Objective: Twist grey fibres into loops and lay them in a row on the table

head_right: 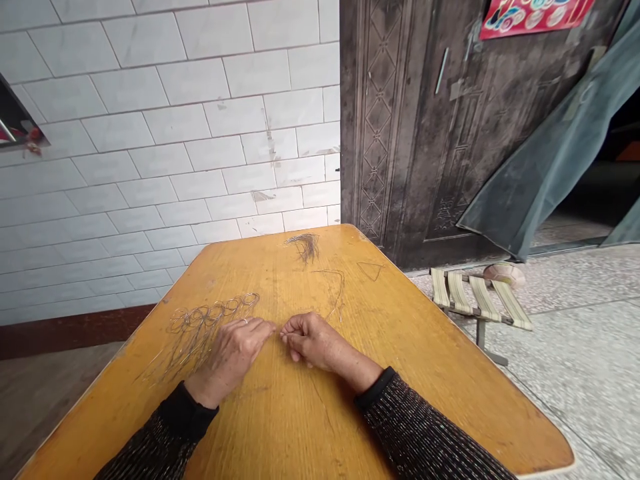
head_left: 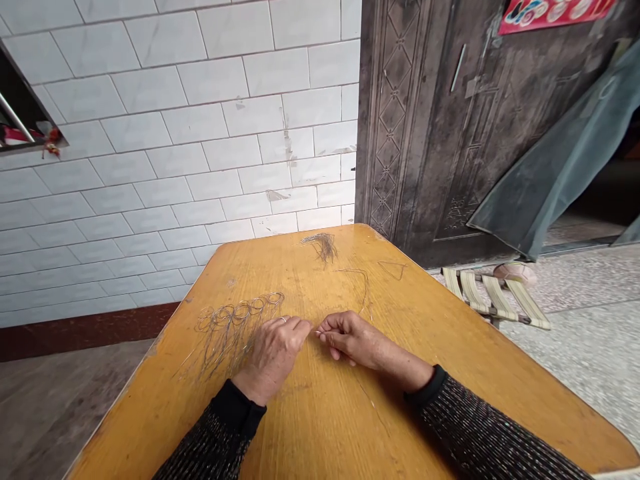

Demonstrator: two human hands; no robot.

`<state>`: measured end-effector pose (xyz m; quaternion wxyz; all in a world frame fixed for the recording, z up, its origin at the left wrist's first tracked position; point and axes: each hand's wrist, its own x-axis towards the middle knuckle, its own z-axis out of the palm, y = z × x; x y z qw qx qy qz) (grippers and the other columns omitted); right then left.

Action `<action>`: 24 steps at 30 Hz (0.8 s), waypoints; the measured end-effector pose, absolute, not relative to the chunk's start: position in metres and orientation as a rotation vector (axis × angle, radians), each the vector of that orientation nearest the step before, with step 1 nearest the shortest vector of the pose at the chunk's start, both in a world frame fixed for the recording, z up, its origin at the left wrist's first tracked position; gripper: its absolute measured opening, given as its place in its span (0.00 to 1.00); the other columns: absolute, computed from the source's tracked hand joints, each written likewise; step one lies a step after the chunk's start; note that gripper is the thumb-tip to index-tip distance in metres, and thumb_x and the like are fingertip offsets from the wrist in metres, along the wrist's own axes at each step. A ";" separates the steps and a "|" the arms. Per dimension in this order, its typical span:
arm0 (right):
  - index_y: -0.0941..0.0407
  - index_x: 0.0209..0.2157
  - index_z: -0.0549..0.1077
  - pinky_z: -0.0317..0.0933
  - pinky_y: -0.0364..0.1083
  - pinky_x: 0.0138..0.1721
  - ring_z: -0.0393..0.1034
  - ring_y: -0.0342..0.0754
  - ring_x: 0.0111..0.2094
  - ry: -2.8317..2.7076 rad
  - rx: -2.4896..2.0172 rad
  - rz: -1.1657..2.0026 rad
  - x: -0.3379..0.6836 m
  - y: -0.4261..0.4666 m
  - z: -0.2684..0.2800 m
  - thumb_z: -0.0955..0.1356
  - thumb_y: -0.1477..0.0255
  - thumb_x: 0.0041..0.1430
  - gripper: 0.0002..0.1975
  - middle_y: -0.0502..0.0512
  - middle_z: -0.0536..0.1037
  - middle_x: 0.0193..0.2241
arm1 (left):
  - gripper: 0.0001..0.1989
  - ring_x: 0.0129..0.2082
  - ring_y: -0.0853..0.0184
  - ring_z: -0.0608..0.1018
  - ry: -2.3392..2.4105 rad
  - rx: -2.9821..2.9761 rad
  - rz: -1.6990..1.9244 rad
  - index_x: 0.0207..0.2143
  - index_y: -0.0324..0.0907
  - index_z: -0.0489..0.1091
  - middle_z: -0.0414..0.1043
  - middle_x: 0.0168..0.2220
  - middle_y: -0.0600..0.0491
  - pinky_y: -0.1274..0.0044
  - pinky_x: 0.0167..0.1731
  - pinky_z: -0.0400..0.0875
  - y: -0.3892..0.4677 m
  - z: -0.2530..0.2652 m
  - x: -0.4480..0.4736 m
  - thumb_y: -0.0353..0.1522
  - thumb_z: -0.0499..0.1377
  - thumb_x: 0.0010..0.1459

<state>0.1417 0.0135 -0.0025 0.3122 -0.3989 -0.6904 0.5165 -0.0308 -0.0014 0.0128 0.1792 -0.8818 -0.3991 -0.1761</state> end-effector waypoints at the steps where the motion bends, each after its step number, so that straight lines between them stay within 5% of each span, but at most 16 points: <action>1: 0.58 0.26 0.66 0.46 0.36 0.11 0.51 0.33 0.09 -1.809 -1.048 1.384 0.143 0.013 -0.001 0.62 0.72 0.52 0.05 0.43 0.65 0.13 | 0.10 0.23 0.67 0.70 -1.124 -2.486 -0.505 0.29 0.41 0.67 0.68 0.24 0.53 0.77 0.24 0.60 0.000 0.013 -0.033 0.23 0.49 0.57; 9: 0.58 0.23 0.64 0.44 0.36 0.10 0.50 0.34 0.08 -1.846 -1.039 1.361 0.147 0.013 0.000 0.62 0.68 0.54 0.10 0.42 0.64 0.11 | 0.11 0.24 0.69 0.72 -1.191 -2.522 -0.601 0.29 0.41 0.67 0.70 0.24 0.53 0.79 0.23 0.58 0.004 0.015 -0.040 0.27 0.47 0.59; 17: 0.56 0.29 0.60 0.48 0.37 0.13 0.54 0.36 0.09 -1.891 -1.024 1.271 0.136 0.003 0.000 0.58 0.73 0.56 0.03 0.44 0.68 0.16 | 0.10 0.24 0.68 0.75 -1.265 -2.403 -0.800 0.32 0.41 0.68 0.74 0.26 0.51 0.79 0.23 0.61 0.007 0.005 -0.039 0.29 0.48 0.59; 24: 0.58 0.29 0.63 0.51 0.41 0.25 0.61 0.42 0.22 -2.210 -1.239 0.608 0.125 -0.007 -0.002 0.60 0.76 0.52 0.02 0.53 0.71 0.21 | 0.10 0.27 0.66 0.76 -1.211 -2.428 -0.872 0.34 0.39 0.67 0.74 0.28 0.49 0.78 0.26 0.66 0.010 -0.001 -0.036 0.26 0.46 0.59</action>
